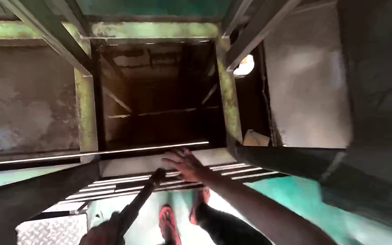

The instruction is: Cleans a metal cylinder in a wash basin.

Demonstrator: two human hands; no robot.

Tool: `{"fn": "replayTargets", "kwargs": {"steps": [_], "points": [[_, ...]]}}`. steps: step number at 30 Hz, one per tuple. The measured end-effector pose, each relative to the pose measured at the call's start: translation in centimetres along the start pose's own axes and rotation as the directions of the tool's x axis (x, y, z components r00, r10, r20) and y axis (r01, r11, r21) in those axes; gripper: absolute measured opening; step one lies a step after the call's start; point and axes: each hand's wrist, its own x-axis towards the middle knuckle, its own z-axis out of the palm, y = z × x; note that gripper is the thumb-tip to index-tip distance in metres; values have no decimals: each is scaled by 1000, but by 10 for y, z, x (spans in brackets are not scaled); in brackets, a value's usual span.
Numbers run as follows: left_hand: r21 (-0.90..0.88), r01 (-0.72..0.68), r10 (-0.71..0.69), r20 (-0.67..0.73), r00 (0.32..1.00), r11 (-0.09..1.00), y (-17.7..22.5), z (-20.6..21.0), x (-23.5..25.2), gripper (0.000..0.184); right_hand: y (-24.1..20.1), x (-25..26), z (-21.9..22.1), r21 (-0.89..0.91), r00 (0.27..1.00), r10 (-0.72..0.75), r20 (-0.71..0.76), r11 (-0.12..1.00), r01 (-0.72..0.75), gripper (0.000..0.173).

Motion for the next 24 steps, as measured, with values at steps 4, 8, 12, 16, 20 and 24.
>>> {"fn": "replayTargets", "kwargs": {"steps": [4,8,12,16,20,24], "points": [[189,-144,173,-147,974,971,63,-69,145,61,62,94,2,-43,964,99,-247,993,-113,45],[193,-176,226,-277,934,965,95,-82,301,60,163,139,4,-180,917,355,-182,905,-386,46],[186,-182,244,-405,881,966,133,-87,394,50,227,149,32,-168,824,547,-150,807,-566,50],[133,-156,197,-401,895,979,166,-79,421,47,239,130,53,-94,753,651,-89,748,-657,51],[104,-153,181,-361,915,983,172,-56,430,50,241,114,68,-116,787,610,-94,779,-617,56],[126,-97,135,-339,931,987,167,-39,436,52,255,111,85,-107,850,524,-55,843,-527,51]]}}
